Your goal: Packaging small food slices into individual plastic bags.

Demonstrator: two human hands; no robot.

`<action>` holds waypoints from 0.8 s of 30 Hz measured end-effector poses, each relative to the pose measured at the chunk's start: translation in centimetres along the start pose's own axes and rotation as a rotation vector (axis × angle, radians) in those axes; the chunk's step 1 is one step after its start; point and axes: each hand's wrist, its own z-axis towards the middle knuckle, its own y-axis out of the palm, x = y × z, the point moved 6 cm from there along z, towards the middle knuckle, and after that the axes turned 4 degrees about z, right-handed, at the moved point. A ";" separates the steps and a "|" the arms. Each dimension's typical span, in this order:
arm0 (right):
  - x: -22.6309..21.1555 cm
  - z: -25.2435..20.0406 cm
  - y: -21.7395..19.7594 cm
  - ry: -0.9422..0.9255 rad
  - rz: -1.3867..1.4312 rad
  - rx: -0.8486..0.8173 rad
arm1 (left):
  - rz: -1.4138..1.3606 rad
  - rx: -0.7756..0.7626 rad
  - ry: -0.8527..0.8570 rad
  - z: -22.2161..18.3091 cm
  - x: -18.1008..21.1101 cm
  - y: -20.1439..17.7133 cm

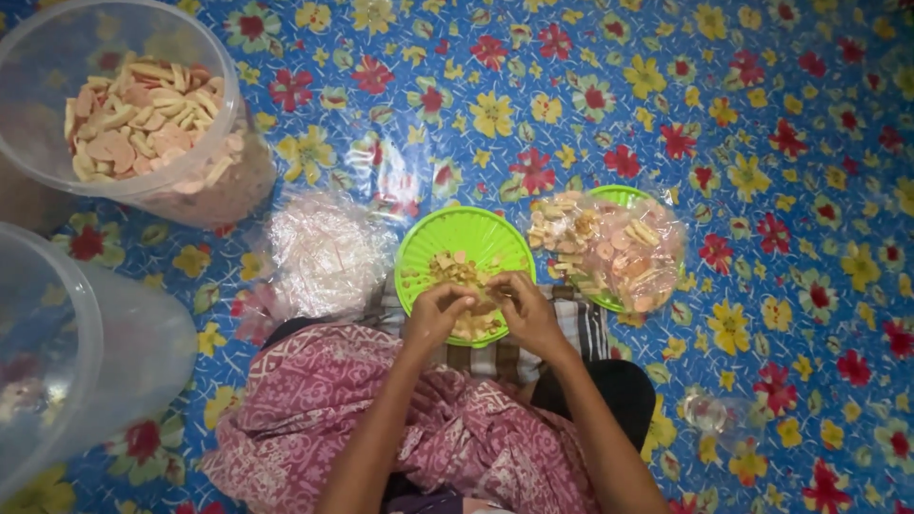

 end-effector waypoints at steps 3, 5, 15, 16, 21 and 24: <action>-1.6 0.1 -0.1 -0.026 -0.166 -0.011 | -0.036 -0.002 -0.012 -0.5 0.7 0.0; -2.1 -0.1 0.0 -0.047 -0.251 -0.014 | -0.036 -0.005 0.007 -0.3 0.4 0.2; -4.1 -1.6 0.0 -0.107 -0.350 0.079 | -0.064 0.041 0.029 -1.5 0.4 0.4; -4.2 -1.8 0.0 -0.112 -0.351 0.083 | -0.063 0.040 0.035 -1.6 0.4 0.5; -5.1 -3.0 0.1 -0.155 -0.344 0.092 | -0.063 0.129 0.073 -2.1 0.0 0.8; -5.7 -3.6 0.4 -0.242 -0.364 0.069 | -0.099 0.142 0.095 -2.6 -0.1 0.9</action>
